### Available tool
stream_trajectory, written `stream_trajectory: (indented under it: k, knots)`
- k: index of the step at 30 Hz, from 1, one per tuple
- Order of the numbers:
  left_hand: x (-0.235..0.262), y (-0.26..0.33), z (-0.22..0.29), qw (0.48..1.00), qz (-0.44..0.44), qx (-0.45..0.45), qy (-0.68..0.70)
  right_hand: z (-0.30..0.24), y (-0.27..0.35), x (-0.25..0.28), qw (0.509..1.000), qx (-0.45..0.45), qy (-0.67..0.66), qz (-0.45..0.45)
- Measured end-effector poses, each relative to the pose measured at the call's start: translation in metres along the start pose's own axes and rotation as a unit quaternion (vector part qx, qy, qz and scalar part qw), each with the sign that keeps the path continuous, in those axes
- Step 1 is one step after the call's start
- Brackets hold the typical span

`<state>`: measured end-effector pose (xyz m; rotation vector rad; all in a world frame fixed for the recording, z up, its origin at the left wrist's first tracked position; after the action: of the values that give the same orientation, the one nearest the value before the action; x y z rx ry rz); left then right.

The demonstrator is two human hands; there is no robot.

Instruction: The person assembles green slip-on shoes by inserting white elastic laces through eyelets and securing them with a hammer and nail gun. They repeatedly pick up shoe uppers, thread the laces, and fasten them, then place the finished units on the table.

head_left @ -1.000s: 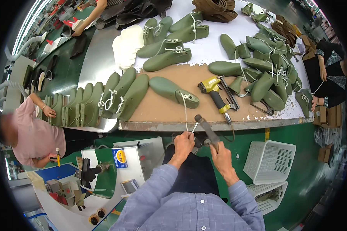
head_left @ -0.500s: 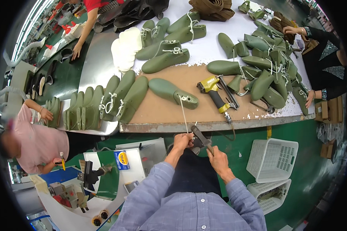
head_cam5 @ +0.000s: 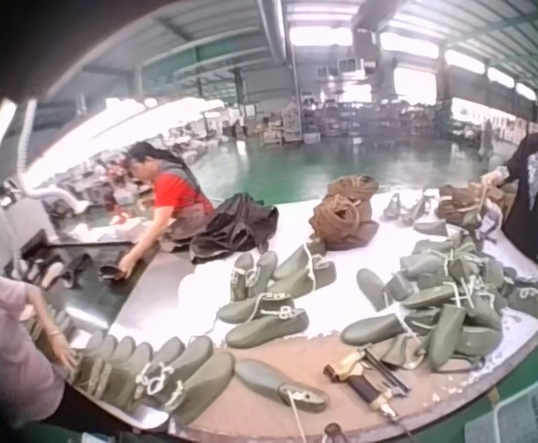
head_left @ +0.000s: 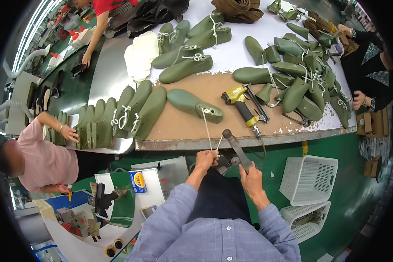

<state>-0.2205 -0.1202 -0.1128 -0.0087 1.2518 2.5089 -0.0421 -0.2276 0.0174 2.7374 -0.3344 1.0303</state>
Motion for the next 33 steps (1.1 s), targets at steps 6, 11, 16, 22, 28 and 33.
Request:
stream_trajectory:
  k: [6, 11, 16, 22, 28, 33]
  knots:
    - [-0.001, -0.001, 0.000, 1.000, 0.003, 0.011, -0.015, 0.019, -0.001, -0.019, 0.989, -0.072, 0.100, -0.078]
    - [0.000, 0.003, 0.000, 1.000, 0.016, 0.024, -0.012, 0.037, 0.016, 0.046, 0.979, -0.067, 0.110, 0.159]
    - [-0.007, 0.011, 0.006, 0.997, -0.032, 0.061, 0.044, 0.090, 0.005, 0.099, 0.958, -0.088, 0.162, 0.220]
    - [-0.013, 0.037, 0.027, 0.971, -0.165, 0.087, 0.149, 0.108, -0.028, 0.106, 0.926, -0.073, 0.279, 0.245]
    - [-0.028, 0.062, 0.075, 0.975, -0.218, -0.019, 0.040, -0.033, -0.052, 0.030, 0.983, -0.016, -0.173, 0.066]
    - [-0.027, 0.057, 0.102, 0.967, -0.138, -0.135, -0.166, -0.058, -0.065, -0.001, 0.997, 0.014, -0.080, 0.015]
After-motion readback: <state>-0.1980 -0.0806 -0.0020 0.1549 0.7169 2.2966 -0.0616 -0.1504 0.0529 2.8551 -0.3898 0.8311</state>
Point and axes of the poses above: each hand's wrist, its own y-axis away from the middle knuckle, its own x-axis out of the back of the hand, z = x × y, the point moved 7 cm from there along -y, towards the middle knuckle, and after that the axes turned 7 degrees about -z, right-handed, at the moved point
